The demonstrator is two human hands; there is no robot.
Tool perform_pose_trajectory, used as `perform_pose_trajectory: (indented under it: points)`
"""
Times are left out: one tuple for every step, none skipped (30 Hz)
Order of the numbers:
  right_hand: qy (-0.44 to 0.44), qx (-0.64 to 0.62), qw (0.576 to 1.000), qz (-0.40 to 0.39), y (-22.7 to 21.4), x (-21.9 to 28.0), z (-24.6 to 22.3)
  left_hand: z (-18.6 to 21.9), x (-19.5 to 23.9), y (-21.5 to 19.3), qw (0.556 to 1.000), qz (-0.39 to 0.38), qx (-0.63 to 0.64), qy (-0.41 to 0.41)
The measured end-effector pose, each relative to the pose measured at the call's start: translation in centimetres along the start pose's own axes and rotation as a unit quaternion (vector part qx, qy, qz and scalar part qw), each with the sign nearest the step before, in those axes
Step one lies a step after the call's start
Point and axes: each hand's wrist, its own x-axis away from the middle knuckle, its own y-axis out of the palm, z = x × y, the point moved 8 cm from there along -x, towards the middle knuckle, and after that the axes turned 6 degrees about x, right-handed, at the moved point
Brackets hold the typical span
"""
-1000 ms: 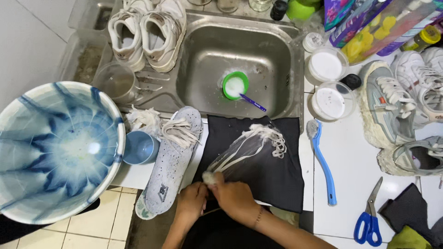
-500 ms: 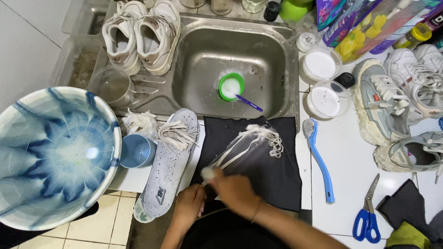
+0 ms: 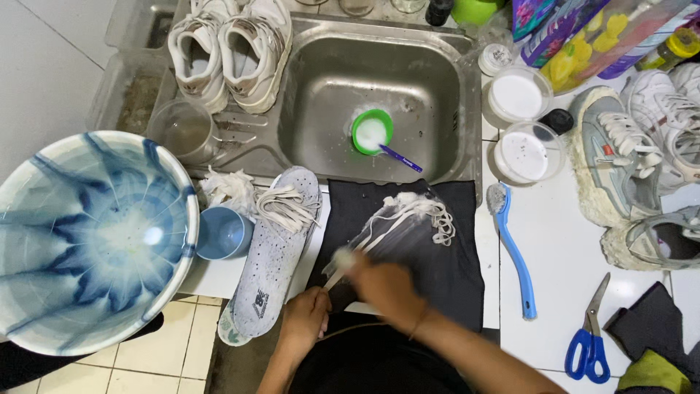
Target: The person scrubs white shoelaces with a toothbrush and cleaning solution on a dark cloth placed over a sink. They repeatedly dip the brush into a small green bowl of soapy water and scrub the laces, occasionally adjusting their grip and position.
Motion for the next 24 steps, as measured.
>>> perform_pose_trajectory:
  points:
    - [0.001, -0.002, 1.0, -0.001, 0.1, -0.5, 2.6, 0.6, 0.5, 0.0, 1.0, -0.001, -0.001, -0.002]
    - [0.044, 0.072, 0.992, 0.098, -1.5, -0.7, 5.8, 0.8, 1.0, -0.1, 1.0, 0.009, -0.007, -0.024]
    - [0.087, 0.148, 0.965, 0.199, -3.4, -1.0, 9.1, 1.5, 1.2, -0.3, 0.999, 0.019, -0.012, -0.042]
    - [0.087, 0.15, 0.964, 0.202, -4.8, -1.5, 9.8, 0.4, 0.5, 0.2, 0.999, 0.02, -0.011, -0.039]
    - [0.125, 0.03, 0.985, 0.112, -4.4, -2.0, 11.4, -0.4, 0.0, 0.5, 0.997, 0.037, -0.074, -0.004]
    - [0.16, -0.091, 0.983, 0.02, -3.8, -2.1, 12.6, -1.1, -0.4, 0.8, 0.989, 0.055, -0.136, 0.03]
    - [0.162, -0.088, 0.982, 0.024, -3.7, -2.0, 12.9, -0.2, -0.4, 1.2, 0.989, 0.054, -0.135, 0.035]
    - [0.182, -0.144, 0.973, 0.02, -3.4, -1.9, 13.5, 0.1, -0.3, 1.4, 0.97, 0.054, -0.235, 0.003]
    - [0.198, -0.199, 0.96, 0.016, -2.8, -1.8, 13.8, 0.4, -0.2, 1.4, 0.941, 0.056, -0.332, -0.032]
    - [0.197, -0.197, 0.96, 0.019, -2.4, -1.9, 14.4, 0.8, -0.8, 1.6, 0.941, 0.058, -0.331, -0.028]
    - [0.198, -0.226, 0.953, 0.029, -1.8, -1.8, 14.9, 2.2, -1.1, 1.7, 0.91, 0.092, -0.403, 0.041]
    - [0.198, -0.255, 0.946, 0.038, -1.2, -1.7, 15.4, 3.7, -1.3, 2.1, 0.867, 0.125, -0.47, 0.108]
    - [0.198, -0.253, 0.946, 0.04, -3.1, -1.3, 14.6, 5.1, -1.7, 2.4, 0.867, 0.126, -0.469, 0.111]
    - [0.217, -0.355, 0.908, 0.046, -4.5, -0.7, 14.0, 8.0, -1.5, 2.9, 0.844, 0.165, -0.468, 0.202]
    - [0.232, -0.453, 0.859, 0.049, -5.8, -0.2, 13.2, 10.5, -0.9, 3.3, 0.814, 0.203, -0.462, 0.287]
    - [0.231, -0.452, 0.86, 0.049, -4.9, -0.1, 13.6, 10.9, -2.2, 4.4, 0.815, 0.204, -0.461, 0.286]
    - [0.228, -0.471, 0.849, 0.069, -4.1, -0.1, 14.0, 11.3, -3.5, 5.3, 0.82, 0.199, -0.444, 0.301]
    - [0.224, -0.491, 0.837, 0.088, -3.3, -0.1, 14.4, 11.8, -4.7, 6.3, 0.825, 0.193, -0.426, 0.315]
    - [0.222, -0.49, 0.838, 0.091, -3.5, 0.2, 14.4, 11.5, -5.4, 6.6, 0.824, 0.196, -0.426, 0.317]
    - [0.211, -0.535, 0.808, 0.124, -3.9, 0.5, 14.6, 11.0, -6.4, 6.9, 0.838, 0.184, -0.42, 0.297]
    - [0.201, -0.578, 0.776, 0.155, -4.3, 1.1, 14.7, 10.3, -7.2, 7.3, 0.852, 0.17, -0.412, 0.274]
    - [0.199, -0.577, 0.777, 0.155, -4.4, 1.5, 15.0, 9.8, -7.2, 7.6, 0.852, 0.172, -0.411, 0.275]
    - [0.235, -0.598, 0.744, 0.184, -4.3, 2.2, 15.7, 9.6, -6.7, 7.6, 0.826, 0.205, -0.432, 0.299]
    - [0.271, -0.616, 0.709, 0.211, -4.1, 3.0, 16.3, 9.4, -6.3, 7.6, 0.797, 0.238, -0.453, 0.322]
